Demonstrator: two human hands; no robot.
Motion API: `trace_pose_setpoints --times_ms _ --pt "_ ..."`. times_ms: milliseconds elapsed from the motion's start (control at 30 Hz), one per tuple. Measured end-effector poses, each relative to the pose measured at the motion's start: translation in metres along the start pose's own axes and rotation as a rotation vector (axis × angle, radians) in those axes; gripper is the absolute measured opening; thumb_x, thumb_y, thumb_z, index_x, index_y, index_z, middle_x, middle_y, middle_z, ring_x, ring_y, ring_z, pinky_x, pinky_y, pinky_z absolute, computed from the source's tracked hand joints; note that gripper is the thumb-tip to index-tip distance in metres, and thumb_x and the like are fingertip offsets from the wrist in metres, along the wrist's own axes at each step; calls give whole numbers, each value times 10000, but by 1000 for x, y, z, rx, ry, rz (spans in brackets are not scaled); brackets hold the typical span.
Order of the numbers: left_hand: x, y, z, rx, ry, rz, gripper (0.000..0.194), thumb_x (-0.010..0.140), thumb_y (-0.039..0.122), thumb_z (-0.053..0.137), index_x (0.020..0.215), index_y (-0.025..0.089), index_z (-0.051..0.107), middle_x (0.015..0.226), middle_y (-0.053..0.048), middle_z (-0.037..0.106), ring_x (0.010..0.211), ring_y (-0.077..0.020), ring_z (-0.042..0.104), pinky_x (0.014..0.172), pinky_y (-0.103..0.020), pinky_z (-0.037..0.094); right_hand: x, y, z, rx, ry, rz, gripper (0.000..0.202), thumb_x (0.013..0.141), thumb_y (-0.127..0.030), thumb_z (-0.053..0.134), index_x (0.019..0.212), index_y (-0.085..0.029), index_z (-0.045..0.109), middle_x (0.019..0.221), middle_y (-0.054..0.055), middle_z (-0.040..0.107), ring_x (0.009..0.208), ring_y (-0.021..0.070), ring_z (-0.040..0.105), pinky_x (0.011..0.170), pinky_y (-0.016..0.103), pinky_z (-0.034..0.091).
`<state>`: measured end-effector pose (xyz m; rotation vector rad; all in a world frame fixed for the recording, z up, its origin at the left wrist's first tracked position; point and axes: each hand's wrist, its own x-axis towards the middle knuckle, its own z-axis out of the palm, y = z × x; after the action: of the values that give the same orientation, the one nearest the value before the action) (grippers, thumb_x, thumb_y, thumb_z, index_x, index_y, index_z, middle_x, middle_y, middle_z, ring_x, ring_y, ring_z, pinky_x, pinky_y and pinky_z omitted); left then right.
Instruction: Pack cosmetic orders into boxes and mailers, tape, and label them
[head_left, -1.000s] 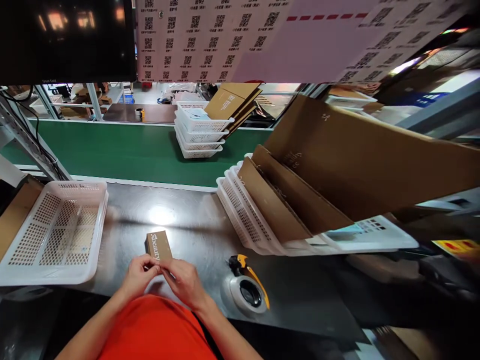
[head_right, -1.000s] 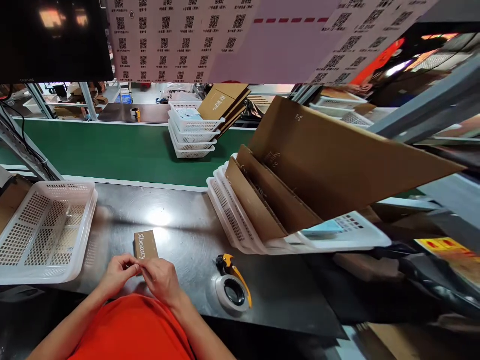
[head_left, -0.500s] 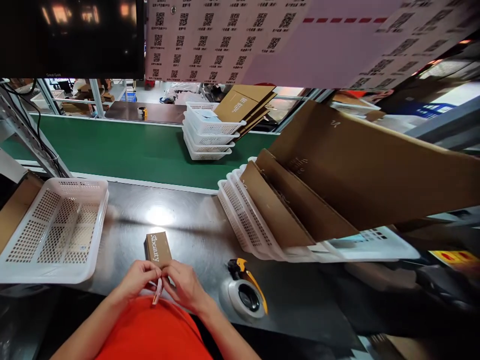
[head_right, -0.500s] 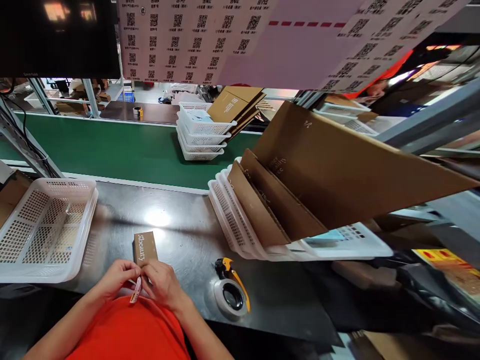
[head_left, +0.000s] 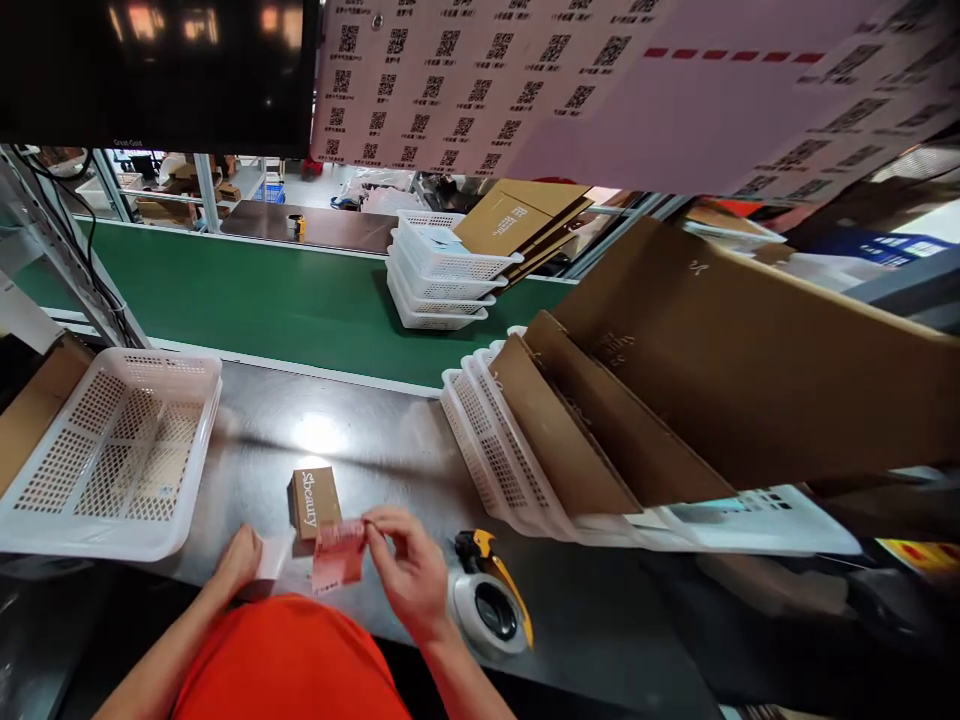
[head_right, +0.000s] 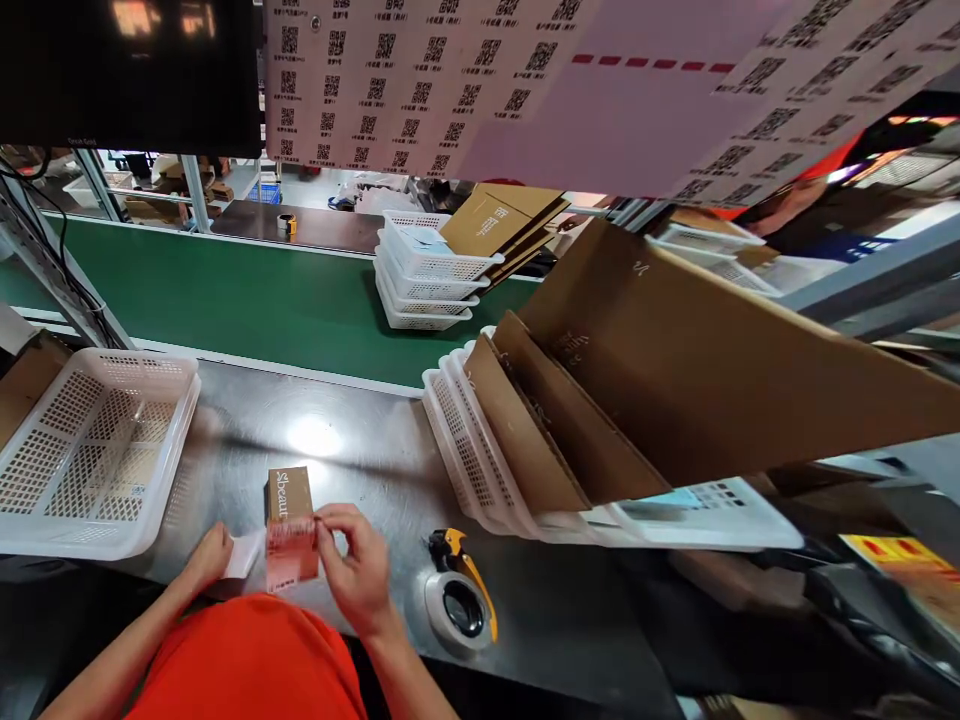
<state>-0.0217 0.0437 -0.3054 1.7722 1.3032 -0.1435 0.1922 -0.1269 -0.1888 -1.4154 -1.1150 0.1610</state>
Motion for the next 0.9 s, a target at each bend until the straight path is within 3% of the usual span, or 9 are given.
trace_pose_setpoints --times_ms 67,133,200,300,500,700,800,900 --pt "-2 -19 1 101 -12 23 173 991 153 388 885 201 516 877 -68 637 895 -215 622 817 -320 408 21 33 12 9 -18 287 195 837 -213 661 1025 -233 612 959 53 720 840 191 692 714 308 582" --pt "-5 -34 4 186 -78 76 156 994 180 415 891 204 529 898 -53 651 886 -201 615 830 -308 410 40 69 24 -2 -106 470 367 730 -210 672 1093 -210 618 967 49 717 810 187 682 677 296 566" --pt "-5 -43 10 297 -138 173 137 984 187 435 888 206 531 926 -44 655 883 -187 603 832 -292 413 53 98 36 -16 -181 526 489 652 -180 647 1141 -190 627 939 33 711 784 179 674 678 294 554" --pt "-4 -49 17 417 -133 335 127 964 159 425 891 204 520 1000 -63 638 922 -187 592 850 -291 424 58 125 48 -27 -233 523 549 622 -172 622 1171 -181 637 890 6 698 763 169 660 706 301 546" --pt "-7 -40 17 383 -62 537 137 925 129 424 879 201 530 1022 -89 612 913 -198 595 848 -315 465 50 143 58 -89 -282 513 566 670 -175 588 1235 -178 625 937 17 706 791 172 653 772 325 551" --pt "-12 -13 12 423 24 795 171 905 118 457 923 171 619 1070 -134 647 996 -261 602 879 -390 492 44 151 62 -143 -329 472 595 719 -125 566 1311 -163 609 1023 58 726 847 176 681 769 313 565" --pt "-7 4 17 416 22 972 199 917 123 487 957 171 676 1220 -145 678 1176 -294 596 981 -433 476 40 154 63 -183 -335 431 594 740 -113 561 1329 -170 611 1060 72 731 870 181 690 766 316 578" --pt "3 17 26 473 -68 1141 177 935 171 550 983 186 720 1474 -108 606 1415 -311 482 1170 -490 352 37 156 64 -228 -339 368 589 745 -112 568 1329 -168 620 1083 84 730 899 193 694 799 344 598"
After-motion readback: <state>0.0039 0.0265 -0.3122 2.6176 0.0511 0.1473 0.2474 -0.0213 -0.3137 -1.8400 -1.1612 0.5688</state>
